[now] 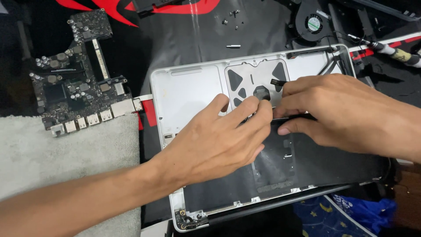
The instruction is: Assembling laptop components by installing the keyboard membrane and battery, and connecting internal ribbon cables.
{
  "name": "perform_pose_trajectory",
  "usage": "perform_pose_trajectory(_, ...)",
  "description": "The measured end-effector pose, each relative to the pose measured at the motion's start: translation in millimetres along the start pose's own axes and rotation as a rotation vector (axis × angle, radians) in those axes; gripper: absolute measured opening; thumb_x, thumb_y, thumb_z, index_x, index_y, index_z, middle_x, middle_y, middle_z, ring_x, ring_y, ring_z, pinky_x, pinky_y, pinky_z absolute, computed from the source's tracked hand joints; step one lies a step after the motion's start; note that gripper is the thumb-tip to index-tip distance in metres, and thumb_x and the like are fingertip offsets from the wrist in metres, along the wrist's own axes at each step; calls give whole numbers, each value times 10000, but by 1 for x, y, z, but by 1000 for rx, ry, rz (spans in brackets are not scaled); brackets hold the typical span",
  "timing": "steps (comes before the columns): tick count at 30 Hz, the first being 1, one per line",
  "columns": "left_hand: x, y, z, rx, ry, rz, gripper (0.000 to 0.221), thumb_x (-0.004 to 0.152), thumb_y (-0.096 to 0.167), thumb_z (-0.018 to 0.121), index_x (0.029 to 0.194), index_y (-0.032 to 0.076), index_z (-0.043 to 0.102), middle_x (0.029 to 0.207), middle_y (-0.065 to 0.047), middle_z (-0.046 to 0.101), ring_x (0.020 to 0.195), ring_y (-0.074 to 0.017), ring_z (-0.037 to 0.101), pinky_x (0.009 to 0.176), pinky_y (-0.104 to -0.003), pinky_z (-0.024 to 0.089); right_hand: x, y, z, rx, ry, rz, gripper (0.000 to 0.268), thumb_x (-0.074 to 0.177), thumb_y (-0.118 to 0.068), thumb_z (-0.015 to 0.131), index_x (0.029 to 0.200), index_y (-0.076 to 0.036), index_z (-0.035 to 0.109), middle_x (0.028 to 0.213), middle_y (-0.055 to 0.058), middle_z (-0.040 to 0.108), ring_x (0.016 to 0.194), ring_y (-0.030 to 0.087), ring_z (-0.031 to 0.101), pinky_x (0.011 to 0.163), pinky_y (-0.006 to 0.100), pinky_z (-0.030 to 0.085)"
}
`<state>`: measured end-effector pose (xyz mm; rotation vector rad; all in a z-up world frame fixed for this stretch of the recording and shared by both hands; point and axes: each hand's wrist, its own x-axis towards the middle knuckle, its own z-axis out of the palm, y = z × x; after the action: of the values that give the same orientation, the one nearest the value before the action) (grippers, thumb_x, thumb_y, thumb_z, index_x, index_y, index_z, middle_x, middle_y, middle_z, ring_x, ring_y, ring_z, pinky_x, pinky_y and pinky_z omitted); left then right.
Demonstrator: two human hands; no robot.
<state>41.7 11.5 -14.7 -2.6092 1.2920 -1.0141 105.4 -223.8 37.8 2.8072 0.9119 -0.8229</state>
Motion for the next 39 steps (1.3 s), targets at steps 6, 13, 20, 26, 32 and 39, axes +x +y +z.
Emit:
perform_pose_trajectory(6,1,-1,-3,73,-29,-10,509,995,695,654,926,194,708,1222,17,624,1090,-107,575,768,-284,478,-2,0,-1,83,76,-33,350,799,-387,818,1147,-361,785,943,-126,781,789,173,760,644,406,583)
perform_pose_trajectory(13,0,0,-2,74,-27,-20,506,989,705,649,924,205,693,1227,17,639,1096,-121,589,747,-284,465,-4,2,5,107,108,-55,385,811,-355,801,1195,-339,769,975,-119,776,837,180,767,647,417,596)
perform_pose_trajectory(20,-1,2,2,75,-81,-158,648,930,829,606,1003,185,624,1138,8,639,907,-134,574,684,-290,411,-9,6,23,93,293,-147,340,806,-320,813,1134,-235,787,1045,-62,723,889,205,716,652,422,598)
perform_pose_trajectory(26,-4,5,4,71,-117,-217,697,931,865,558,1036,180,629,991,30,609,790,-131,529,675,-296,398,-14,5,28,39,448,-215,299,807,-307,838,1080,-206,772,1044,-28,686,886,211,699,589,403,595)
perform_pose_trajectory(32,-6,8,6,60,-129,-248,746,919,896,559,1123,185,652,936,38,621,732,-129,540,662,-292,419,-21,0,31,-83,595,-256,291,822,-322,889,956,-152,694,898,-2,649,823,252,654,639,400,547)
perform_pose_trajectory(39,-8,9,12,21,-174,-270,754,920,893,523,1143,187,667,933,23,626,784,-158,556,621,-299,430,-65,-13,47,-262,551,-99,512,814,-514,777,1161,-144,706,1130,44,731,941,228,741,729,383,636)
